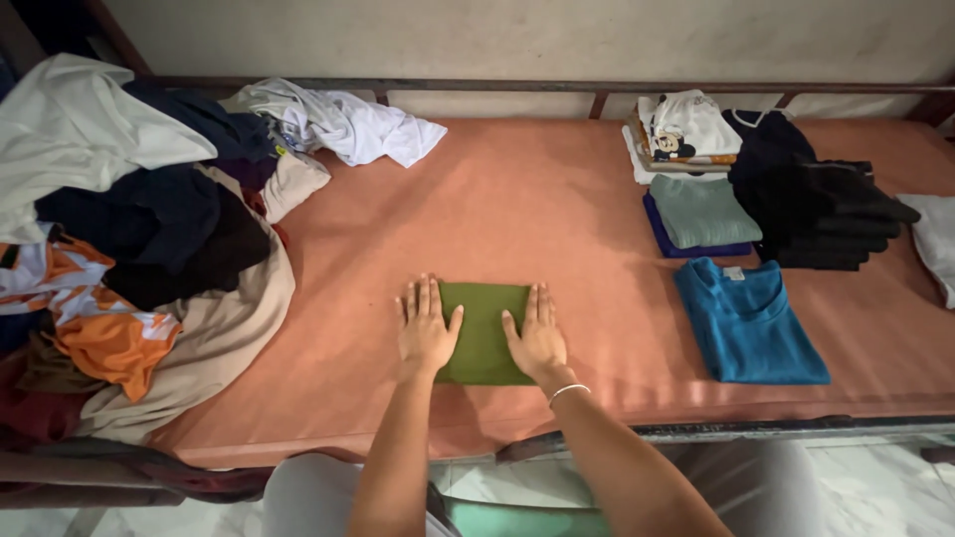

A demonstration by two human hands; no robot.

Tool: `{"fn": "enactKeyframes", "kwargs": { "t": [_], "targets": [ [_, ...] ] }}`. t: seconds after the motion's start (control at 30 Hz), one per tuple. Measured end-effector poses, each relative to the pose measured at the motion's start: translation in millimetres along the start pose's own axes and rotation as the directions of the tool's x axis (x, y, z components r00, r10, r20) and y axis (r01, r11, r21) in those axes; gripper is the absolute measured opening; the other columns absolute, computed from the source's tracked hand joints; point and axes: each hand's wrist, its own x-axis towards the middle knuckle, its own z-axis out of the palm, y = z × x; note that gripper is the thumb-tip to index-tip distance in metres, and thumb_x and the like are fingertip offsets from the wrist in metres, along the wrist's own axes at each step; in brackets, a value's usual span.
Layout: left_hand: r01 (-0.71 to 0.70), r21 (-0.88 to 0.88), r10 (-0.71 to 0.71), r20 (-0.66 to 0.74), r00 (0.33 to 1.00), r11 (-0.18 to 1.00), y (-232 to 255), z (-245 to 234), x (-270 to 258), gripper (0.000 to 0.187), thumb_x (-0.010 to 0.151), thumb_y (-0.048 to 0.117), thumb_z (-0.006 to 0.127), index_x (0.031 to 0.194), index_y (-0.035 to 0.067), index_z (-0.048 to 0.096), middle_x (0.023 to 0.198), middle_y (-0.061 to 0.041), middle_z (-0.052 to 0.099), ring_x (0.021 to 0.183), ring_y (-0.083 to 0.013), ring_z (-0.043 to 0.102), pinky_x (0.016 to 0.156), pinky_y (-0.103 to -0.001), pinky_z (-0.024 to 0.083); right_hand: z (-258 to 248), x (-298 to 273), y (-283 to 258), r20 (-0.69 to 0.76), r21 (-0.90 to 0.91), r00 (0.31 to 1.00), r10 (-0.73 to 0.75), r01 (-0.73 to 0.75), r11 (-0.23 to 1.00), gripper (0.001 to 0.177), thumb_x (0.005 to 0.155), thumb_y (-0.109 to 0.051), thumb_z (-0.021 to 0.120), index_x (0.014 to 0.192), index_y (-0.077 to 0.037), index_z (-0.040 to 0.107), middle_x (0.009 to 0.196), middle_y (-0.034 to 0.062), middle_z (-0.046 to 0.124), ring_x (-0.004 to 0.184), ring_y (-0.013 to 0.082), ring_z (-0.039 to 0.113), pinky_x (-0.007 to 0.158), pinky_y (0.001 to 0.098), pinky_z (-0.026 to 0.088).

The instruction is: Folding several shirts on a bed and placing them in a stack.

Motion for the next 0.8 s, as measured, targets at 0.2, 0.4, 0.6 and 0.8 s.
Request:
{"fn": "enactKeyframes", "kwargs": {
  "t": [0.2, 0.4, 0.6, 0.8],
  "targets": [
    [-0.141, 0.41, 0.171, -0.037, 0.984, 0.901, 26.2, 32.8, -10.0, 0.06, 0.105, 0.034, 0.034, 0.154, 0.0, 0.037, 0.166, -0.018, 0.028, 0.156, -0.0329, 0.021, 0.126, -0.052, 0.01, 7.8, -4.2, -12.5, -0.122, -0.269, 0.953, -0.276, 0.236, 0.934, 0.065, 0.105, -0.039, 0.039, 0.153, 0.005, 0.036, 0.165, 0.0212, 0.028, 0.155, 0.0348, 0.018, 0.127, 0.0458, 0.01],
    [-0.221, 0.008, 0.22, -0.148, 0.964, 0.975, 41.7, 21.1, -39.5, 0.06, 0.103, 0.033, 0.041, 0.156, 0.005, 0.042, 0.167, -0.015, 0.033, 0.155, -0.0295, 0.028, 0.128, -0.049, 0.017, 11.7, -4.9, -3.7, -0.01, -0.125, 0.931, -0.365, 0.361, 0.924, 0.059, 0.105, -0.036, 0.034, 0.153, -0.003, 0.041, 0.164, 0.0127, 0.037, 0.154, 0.026, 0.027, 0.129, 0.0447, 0.013],
    [-0.118, 0.002, 0.117, -0.072, 0.99, 0.993, 19.6, 2.8, -41.6, 0.07, 0.101, 0.051, 0.041, 0.155, 0.007, 0.037, 0.164, -0.013, 0.028, 0.152, -0.0291, 0.025, 0.124, -0.049, 0.017, 7.6, -4.1, -7.6, -0.015, -0.261, 0.994, -0.111, 0.104, 0.96, 0.067, 0.102, -0.049, 0.036, 0.157, -0.013, 0.029, 0.166, 0.0074, 0.022, 0.154, 0.0259, 0.013, 0.122, 0.0528, 0.01],
    [-0.104, -0.027, 0.102, -0.069, 0.992, 0.994, -8.3, 8.4, -51.6, 0.068, 0.104, 0.05, 0.04, 0.156, 0.007, 0.036, 0.167, -0.013, 0.027, 0.15, -0.0336, 0.029, 0.123, -0.049, 0.023, -28.5, -14.3, -2.7, -0.025, -0.158, 0.979, 0.204, -0.205, 0.966, 0.081, 0.091, -0.06, 0.059, 0.157, -0.018, 0.036, 0.16, 0.0103, 0.035, 0.147, 0.0344, 0.03, 0.118, 0.0545, 0.03]
  ]
}}
